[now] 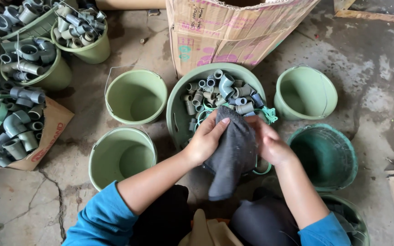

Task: The person sits on the floor and wipes small plastic pipe fittings with a dark cloth. They pick each fitting from a green bucket, wipe it, and place it into another bucket. The process is repeated for multiple fittings.

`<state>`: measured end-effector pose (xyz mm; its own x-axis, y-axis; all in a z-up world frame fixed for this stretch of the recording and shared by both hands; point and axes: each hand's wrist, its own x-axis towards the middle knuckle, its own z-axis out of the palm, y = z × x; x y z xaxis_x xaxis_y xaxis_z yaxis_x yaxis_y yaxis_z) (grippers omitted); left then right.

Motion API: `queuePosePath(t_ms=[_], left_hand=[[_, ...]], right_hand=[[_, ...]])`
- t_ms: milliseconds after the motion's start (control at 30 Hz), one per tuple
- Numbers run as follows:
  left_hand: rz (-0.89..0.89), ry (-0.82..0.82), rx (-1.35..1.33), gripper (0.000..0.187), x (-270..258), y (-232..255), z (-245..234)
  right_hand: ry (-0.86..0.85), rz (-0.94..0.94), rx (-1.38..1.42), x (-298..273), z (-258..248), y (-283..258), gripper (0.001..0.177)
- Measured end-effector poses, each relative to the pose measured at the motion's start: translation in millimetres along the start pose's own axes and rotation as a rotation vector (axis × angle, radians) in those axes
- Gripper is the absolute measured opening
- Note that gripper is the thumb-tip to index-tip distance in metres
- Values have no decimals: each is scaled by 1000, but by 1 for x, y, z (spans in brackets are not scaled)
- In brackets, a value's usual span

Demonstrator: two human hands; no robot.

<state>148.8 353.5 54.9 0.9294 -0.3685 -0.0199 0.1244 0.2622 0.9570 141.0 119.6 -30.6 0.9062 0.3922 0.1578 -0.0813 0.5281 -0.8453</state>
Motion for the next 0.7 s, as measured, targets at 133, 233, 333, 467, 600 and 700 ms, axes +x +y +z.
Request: queuePosePath(t_ms=[133, 233, 333, 467, 600, 700], left_hand=[[-3, 28, 5, 18, -4, 2, 5], [-21, 43, -123, 18, -7, -8, 2], [-22, 30, -241, 15, -8, -14, 7], [51, 0, -307, 14, -16, 1, 24], [64, 118, -318, 16, -14, 4, 27], [80, 185, -154, 15, -9, -21, 29]], right_hand=[[10, 141, -21, -12, 18, -2, 72], [113, 217, 26, -28, -16, 5, 45], [140, 100, 196, -46, -56, 17, 47], [92, -82, 353, -21, 31, -24, 66], [661, 217, 282, 4, 30, -23, 55], [647, 264, 309, 12, 45, -24, 62]])
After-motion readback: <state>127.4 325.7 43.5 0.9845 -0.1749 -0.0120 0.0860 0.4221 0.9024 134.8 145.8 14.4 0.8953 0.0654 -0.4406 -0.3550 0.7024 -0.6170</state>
